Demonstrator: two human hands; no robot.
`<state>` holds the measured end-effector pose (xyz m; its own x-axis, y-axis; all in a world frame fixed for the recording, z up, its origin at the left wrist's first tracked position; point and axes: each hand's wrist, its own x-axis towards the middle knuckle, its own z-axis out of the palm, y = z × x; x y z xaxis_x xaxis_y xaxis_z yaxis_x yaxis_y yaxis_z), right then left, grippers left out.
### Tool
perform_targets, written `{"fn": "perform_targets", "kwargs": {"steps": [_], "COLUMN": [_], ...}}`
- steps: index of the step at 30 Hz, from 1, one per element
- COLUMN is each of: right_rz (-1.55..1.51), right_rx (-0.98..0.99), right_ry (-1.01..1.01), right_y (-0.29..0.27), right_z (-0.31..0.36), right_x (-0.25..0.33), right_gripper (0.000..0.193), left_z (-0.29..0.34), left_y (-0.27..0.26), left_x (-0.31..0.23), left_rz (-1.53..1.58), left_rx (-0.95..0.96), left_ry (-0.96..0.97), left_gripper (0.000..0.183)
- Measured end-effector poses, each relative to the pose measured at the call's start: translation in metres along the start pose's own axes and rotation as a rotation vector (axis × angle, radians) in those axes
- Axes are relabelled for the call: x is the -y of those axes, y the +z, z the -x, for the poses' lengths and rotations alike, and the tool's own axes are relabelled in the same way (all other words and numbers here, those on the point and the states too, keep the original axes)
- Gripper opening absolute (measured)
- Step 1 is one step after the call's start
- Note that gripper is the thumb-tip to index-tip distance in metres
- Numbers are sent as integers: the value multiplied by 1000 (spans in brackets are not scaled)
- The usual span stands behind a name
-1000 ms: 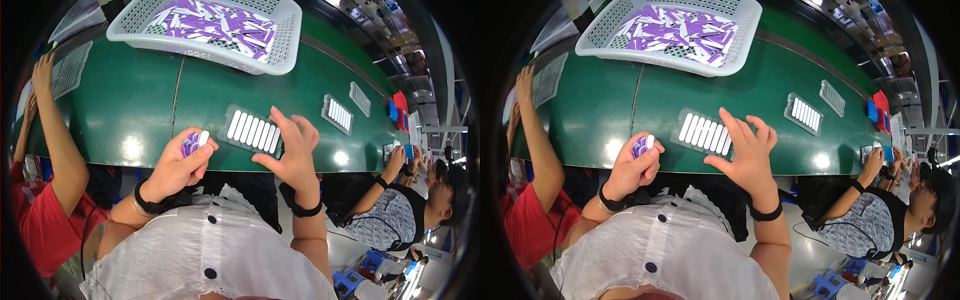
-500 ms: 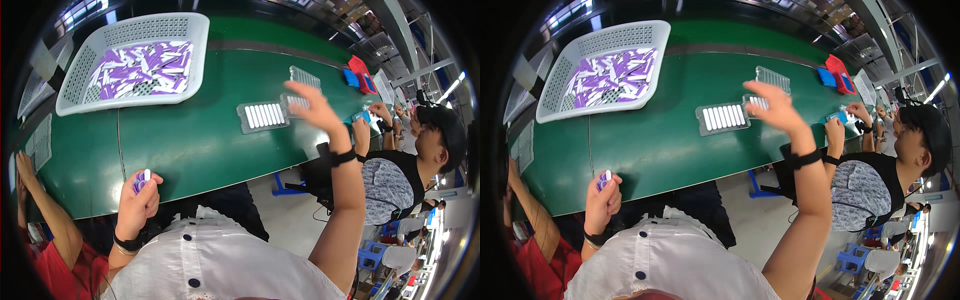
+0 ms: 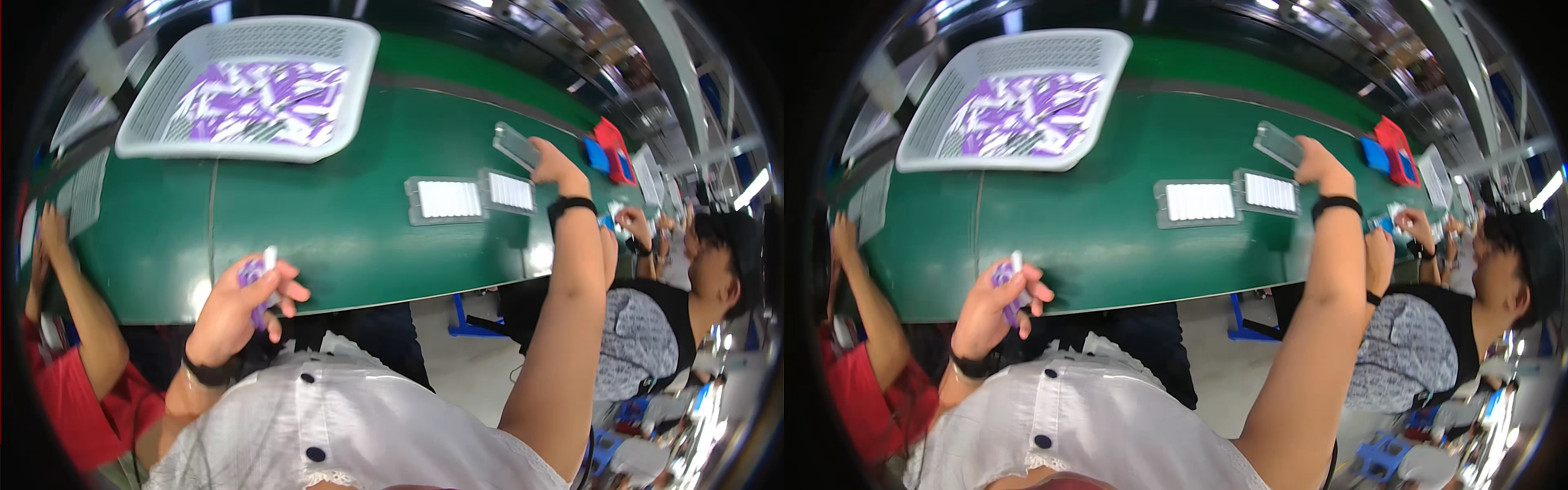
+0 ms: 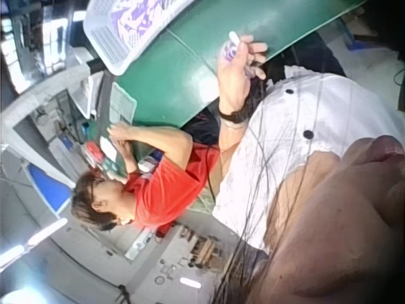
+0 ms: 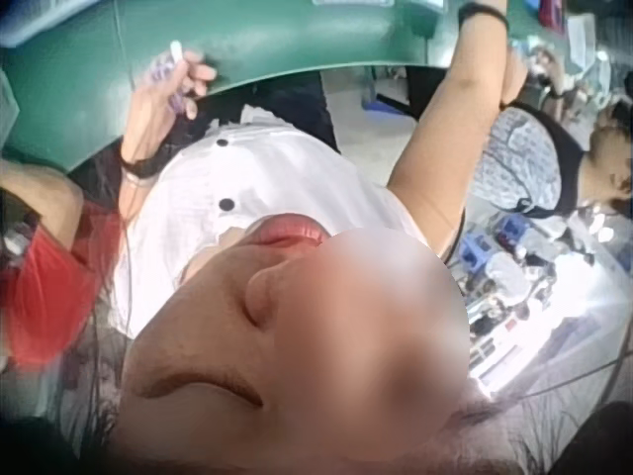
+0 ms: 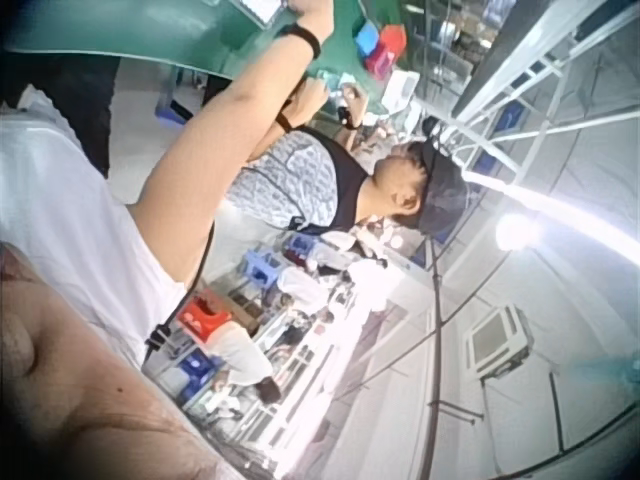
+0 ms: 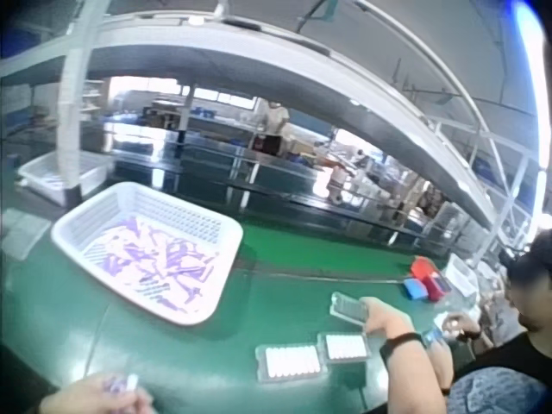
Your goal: Picking small purple plastic components from a bin and placing them into clear plastic trays.
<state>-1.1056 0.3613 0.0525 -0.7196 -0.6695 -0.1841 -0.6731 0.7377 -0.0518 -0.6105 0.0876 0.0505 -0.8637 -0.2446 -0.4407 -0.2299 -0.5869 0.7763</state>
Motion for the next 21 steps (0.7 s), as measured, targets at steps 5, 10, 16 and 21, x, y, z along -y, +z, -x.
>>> {"fn": "perform_targets", "kwargs": {"steps": [5,10,16,21], "right_rz": [-52,-60,-430,-137], "right_rx": [-120,-153,-163,-304], "right_ry": [-7,131,7,-391], "right_y": [9,1,-31,-21], "right_z": [20,35,77,152], "right_x": [-33,-12,45,229], "right_gripper": [80,66,59,62], "left_z": [-13,-6,0,-1], "left_y": [8,9,5,9], "left_x": [-4,6,8,11], "left_rz": [-59,-47,4,-101], "left_rx": [120,114,156,192], "left_ry": [-2,16,-32,1], "left_gripper": [27,27,22,21]}}
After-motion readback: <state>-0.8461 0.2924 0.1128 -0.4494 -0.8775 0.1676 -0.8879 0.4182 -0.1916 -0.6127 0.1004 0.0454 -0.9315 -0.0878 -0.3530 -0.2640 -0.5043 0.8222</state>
